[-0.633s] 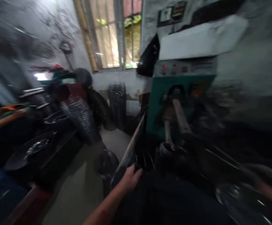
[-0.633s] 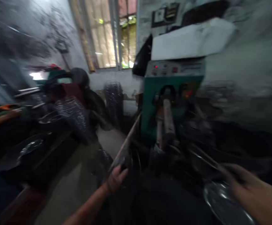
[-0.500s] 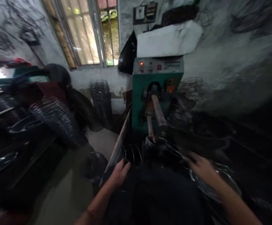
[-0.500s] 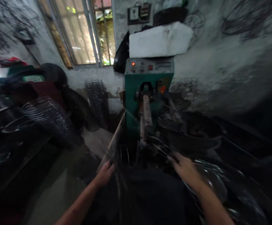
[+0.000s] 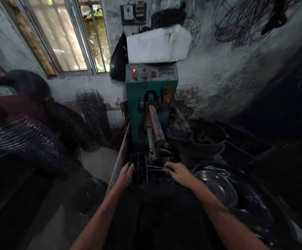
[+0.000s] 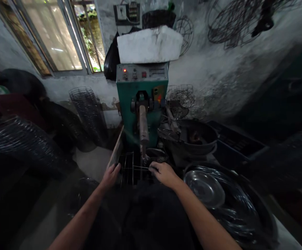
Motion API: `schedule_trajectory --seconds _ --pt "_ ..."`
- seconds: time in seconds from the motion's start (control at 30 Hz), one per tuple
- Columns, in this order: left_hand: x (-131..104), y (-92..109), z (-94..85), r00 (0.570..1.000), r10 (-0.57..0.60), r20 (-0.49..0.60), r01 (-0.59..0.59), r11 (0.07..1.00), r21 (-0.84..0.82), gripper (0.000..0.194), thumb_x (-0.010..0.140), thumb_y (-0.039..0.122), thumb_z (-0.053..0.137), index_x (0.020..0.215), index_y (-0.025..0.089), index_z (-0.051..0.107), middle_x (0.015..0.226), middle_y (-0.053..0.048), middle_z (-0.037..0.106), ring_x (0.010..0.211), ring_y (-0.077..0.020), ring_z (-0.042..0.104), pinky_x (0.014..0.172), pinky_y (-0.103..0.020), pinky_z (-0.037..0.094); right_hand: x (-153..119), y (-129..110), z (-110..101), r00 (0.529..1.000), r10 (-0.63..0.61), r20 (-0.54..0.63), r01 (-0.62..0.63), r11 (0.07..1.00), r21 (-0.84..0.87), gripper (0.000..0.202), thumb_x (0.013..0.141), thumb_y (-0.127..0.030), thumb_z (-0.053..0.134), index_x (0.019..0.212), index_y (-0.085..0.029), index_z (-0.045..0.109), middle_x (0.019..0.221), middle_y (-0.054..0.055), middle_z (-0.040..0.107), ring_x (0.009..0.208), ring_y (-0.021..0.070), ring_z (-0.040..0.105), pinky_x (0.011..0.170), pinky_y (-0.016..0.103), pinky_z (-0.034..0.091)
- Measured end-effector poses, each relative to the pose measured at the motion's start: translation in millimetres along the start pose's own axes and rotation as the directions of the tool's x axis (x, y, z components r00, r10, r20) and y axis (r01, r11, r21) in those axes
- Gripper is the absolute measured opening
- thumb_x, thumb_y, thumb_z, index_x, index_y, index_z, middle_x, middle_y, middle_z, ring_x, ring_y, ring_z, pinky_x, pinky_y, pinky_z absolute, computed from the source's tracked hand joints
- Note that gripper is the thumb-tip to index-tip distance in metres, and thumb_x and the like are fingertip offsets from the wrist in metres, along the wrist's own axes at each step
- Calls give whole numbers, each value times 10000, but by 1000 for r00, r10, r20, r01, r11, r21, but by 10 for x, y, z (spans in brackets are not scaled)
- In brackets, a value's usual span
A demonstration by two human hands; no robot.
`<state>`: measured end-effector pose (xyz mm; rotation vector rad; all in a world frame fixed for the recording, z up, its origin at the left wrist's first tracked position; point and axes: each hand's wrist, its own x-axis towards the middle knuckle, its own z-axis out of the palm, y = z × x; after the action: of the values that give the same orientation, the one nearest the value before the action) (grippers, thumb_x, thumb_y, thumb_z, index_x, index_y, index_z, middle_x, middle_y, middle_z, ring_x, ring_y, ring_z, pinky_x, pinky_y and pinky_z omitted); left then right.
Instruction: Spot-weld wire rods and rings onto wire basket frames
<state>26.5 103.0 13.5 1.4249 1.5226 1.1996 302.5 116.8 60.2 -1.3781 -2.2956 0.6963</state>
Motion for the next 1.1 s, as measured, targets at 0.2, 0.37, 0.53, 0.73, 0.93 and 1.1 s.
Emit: schedule_trajectory --seconds 0.2,0.37,0.53,0.73,0.93,1.1 --pt "128 -7 154 999 30 33 -29 999 -42 302 823 451 530 741 166 581 714 -22 606 721 -147 535 723 -251 475 123 110 -95 998 33 52 -25 989 -144 286 902 -363 418 899 -231 671 806 41 711 751 191 646 689 268 429" --pt "201 -39 276 997 56 61 -57 998 10 288 848 426 487 746 168 567 732 -22 606 709 -146 533 694 -253 460 146 218 -180 998 37 42 -30 988 -153 290 914 -359 413 921 -226 670 846 41 719 754 185 654 674 263 434" --pt "229 -60 372 992 88 89 -93 994 56 287 881 396 435 768 163 559 734 -20 597 722 -152 542 715 -275 463 197 315 -158 1000 10 21 -7 986 -164 258 901 -357 448 958 -248 674 876 38 724 796 189 663 707 258 439" --pt "275 -36 434 994 81 75 -86 994 66 262 883 370 436 757 172 553 742 -32 604 716 -164 561 699 -290 456 243 409 -216 997 -37 62 47 985 -164 231 892 -305 439 911 -237 658 786 26 704 710 167 644 649 241 402" --pt "329 -33 496 998 43 55 -45 999 20 267 880 394 443 799 171 564 767 -42 624 735 -166 569 716 -283 456 279 424 -307 994 -70 85 81 988 -130 258 914 -329 404 873 -220 633 757 27 680 693 160 627 664 235 406" --pt "362 -88 554 995 75 59 -76 997 9 293 887 392 432 793 148 565 749 -36 609 709 -150 547 689 -272 456 338 478 -303 995 -23 98 36 989 -140 286 916 -369 397 885 -230 645 764 26 687 692 162 624 674 240 412"
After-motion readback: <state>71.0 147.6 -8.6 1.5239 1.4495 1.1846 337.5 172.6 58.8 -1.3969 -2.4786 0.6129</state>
